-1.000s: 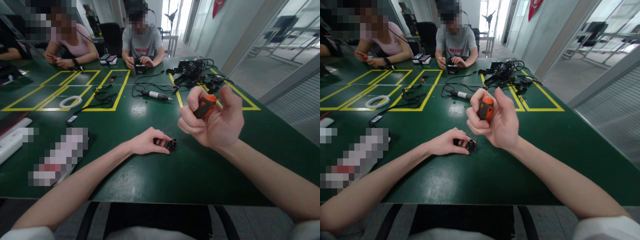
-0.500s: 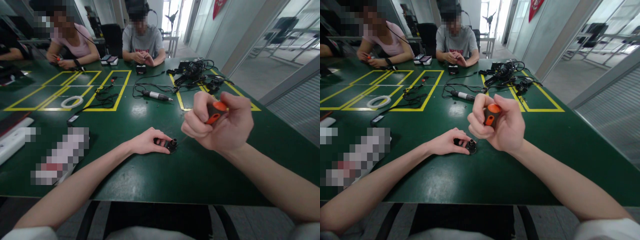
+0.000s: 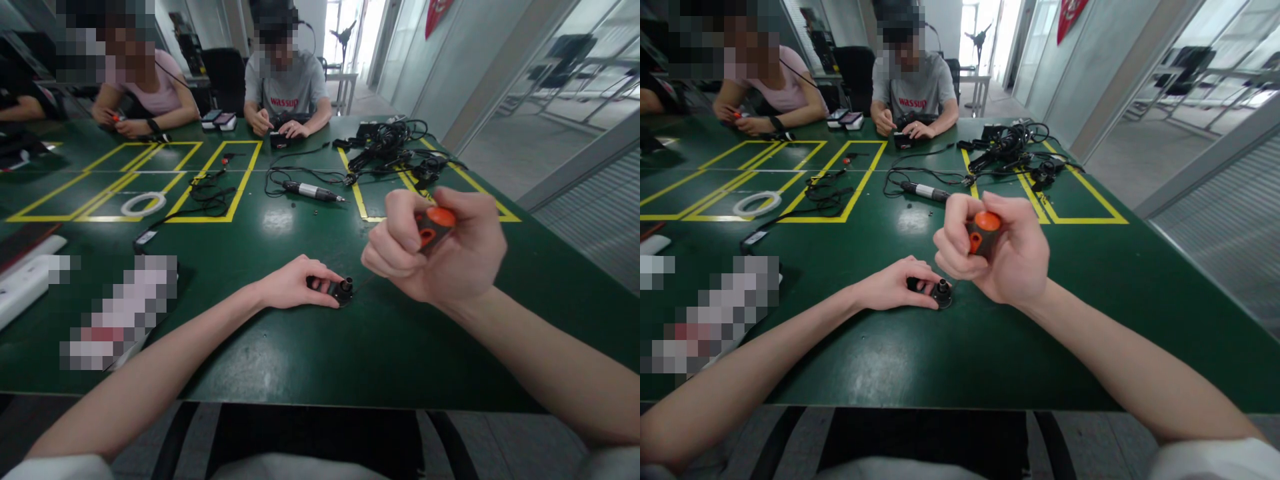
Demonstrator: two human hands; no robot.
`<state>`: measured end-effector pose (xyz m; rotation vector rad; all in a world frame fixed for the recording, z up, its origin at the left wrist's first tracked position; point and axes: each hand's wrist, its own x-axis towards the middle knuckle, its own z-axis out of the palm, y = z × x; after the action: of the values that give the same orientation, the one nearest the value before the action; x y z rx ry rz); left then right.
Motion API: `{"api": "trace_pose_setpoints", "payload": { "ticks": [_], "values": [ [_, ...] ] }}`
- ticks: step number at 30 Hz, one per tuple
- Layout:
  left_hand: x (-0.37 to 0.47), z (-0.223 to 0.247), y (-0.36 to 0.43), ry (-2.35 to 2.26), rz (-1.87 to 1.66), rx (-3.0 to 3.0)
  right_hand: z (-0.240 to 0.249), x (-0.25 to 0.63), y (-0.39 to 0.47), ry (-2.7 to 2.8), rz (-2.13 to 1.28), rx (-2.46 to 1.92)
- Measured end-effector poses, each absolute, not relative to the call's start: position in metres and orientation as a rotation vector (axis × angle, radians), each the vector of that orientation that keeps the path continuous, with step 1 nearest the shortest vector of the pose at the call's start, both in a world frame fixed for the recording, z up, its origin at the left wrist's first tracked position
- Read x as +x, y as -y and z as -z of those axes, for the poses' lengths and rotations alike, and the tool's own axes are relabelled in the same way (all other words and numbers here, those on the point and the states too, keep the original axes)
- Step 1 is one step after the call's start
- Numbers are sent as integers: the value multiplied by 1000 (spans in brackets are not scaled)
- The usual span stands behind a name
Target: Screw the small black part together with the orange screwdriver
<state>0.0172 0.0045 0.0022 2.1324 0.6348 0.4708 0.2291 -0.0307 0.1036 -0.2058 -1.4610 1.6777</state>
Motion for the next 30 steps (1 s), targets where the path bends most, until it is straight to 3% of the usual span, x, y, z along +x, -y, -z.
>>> {"api": "trace_pose_setpoints", "payload": {
  "ticks": [30],
  "values": [
    [17,-4,-4,-641,-441,2139,-105,230,30,1477,-1696,-183]
  ]
}}
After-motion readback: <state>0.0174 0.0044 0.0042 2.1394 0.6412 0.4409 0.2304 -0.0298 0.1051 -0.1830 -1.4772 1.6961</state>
